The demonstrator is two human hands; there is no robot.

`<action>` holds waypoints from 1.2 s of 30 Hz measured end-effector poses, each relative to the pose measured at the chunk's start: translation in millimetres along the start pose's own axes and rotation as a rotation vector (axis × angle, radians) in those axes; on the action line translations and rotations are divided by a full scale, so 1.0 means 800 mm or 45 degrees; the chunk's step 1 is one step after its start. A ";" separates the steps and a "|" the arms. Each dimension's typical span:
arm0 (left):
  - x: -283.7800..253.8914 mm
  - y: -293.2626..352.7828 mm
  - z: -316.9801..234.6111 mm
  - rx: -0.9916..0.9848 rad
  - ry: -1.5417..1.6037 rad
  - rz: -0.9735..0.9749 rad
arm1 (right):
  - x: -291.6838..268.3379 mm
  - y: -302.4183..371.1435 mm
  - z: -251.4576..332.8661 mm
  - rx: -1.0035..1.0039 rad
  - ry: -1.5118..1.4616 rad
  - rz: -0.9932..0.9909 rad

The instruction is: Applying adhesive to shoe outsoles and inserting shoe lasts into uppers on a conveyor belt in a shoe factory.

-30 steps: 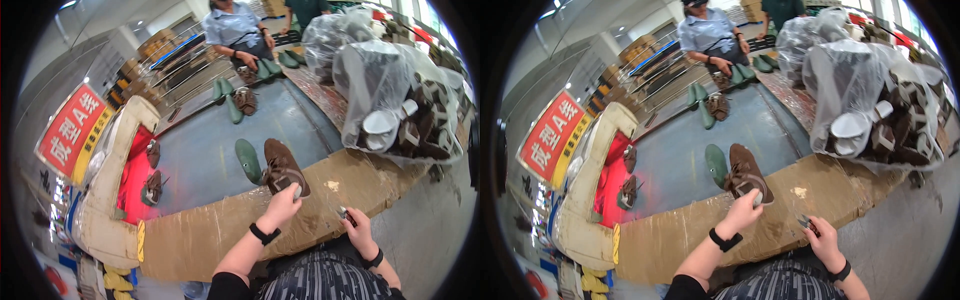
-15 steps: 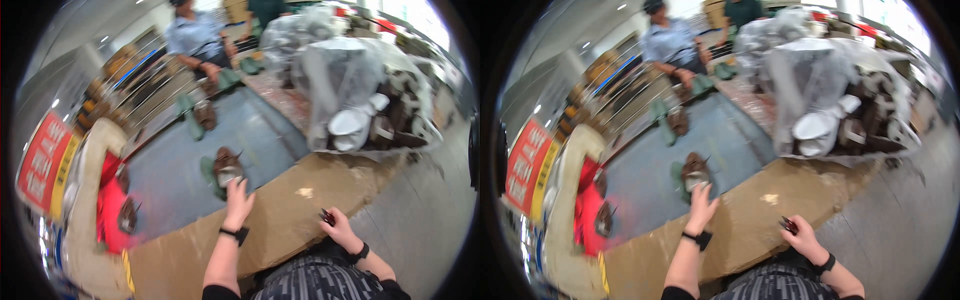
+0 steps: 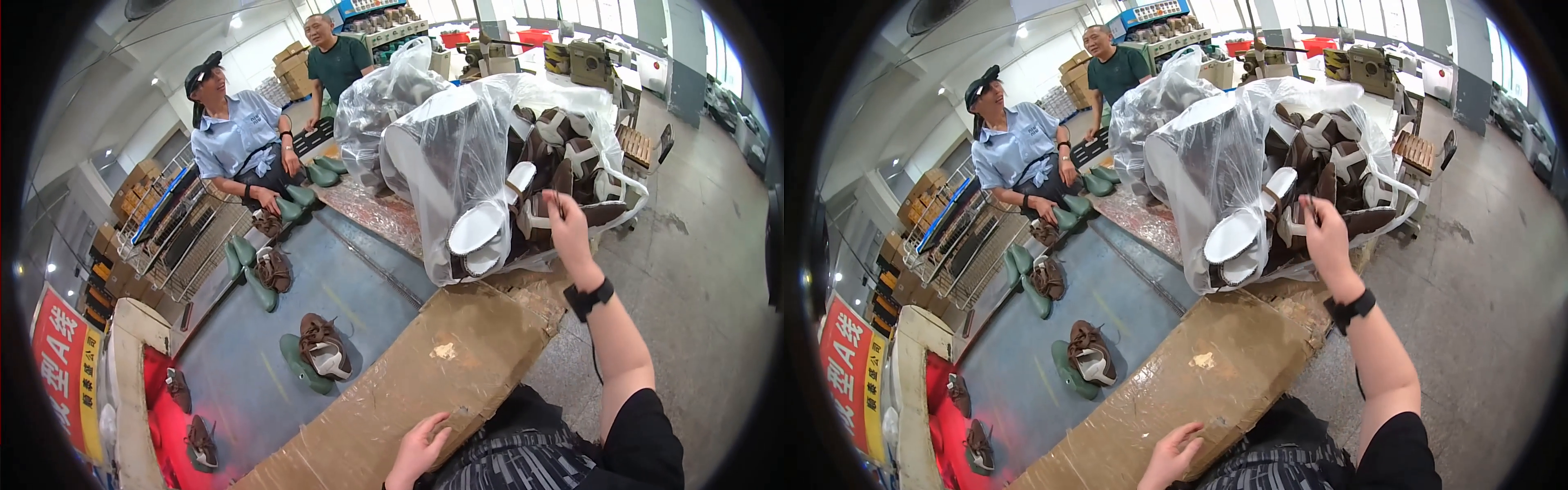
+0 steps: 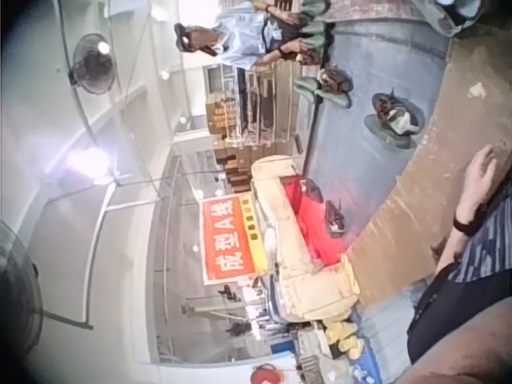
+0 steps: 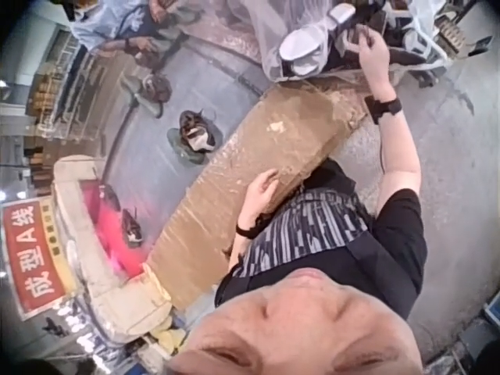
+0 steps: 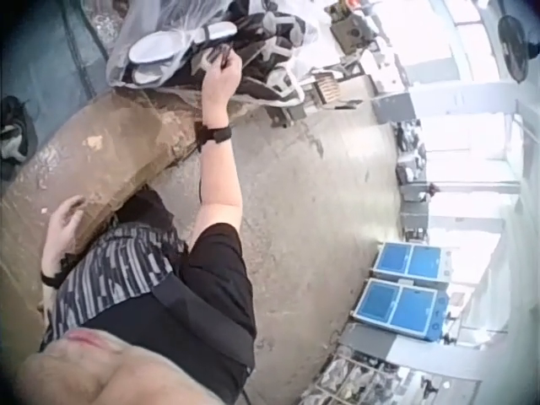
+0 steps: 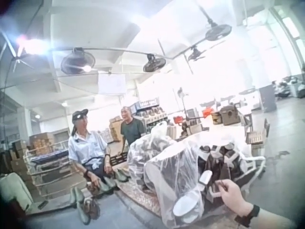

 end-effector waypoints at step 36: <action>0.025 0.028 -0.059 0.169 -0.320 0.234 | 0.079 -0.106 -0.101 0.906 0.126 0.372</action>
Point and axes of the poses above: each hand's wrist, its own y-axis away from the middle knuckle, its own x-axis out of the palm, z = x × y, the point moved 7 cm from there along -y, towards the middle knuckle, and after that the axes turned 4 degrees about z, right-handed, at the moved point
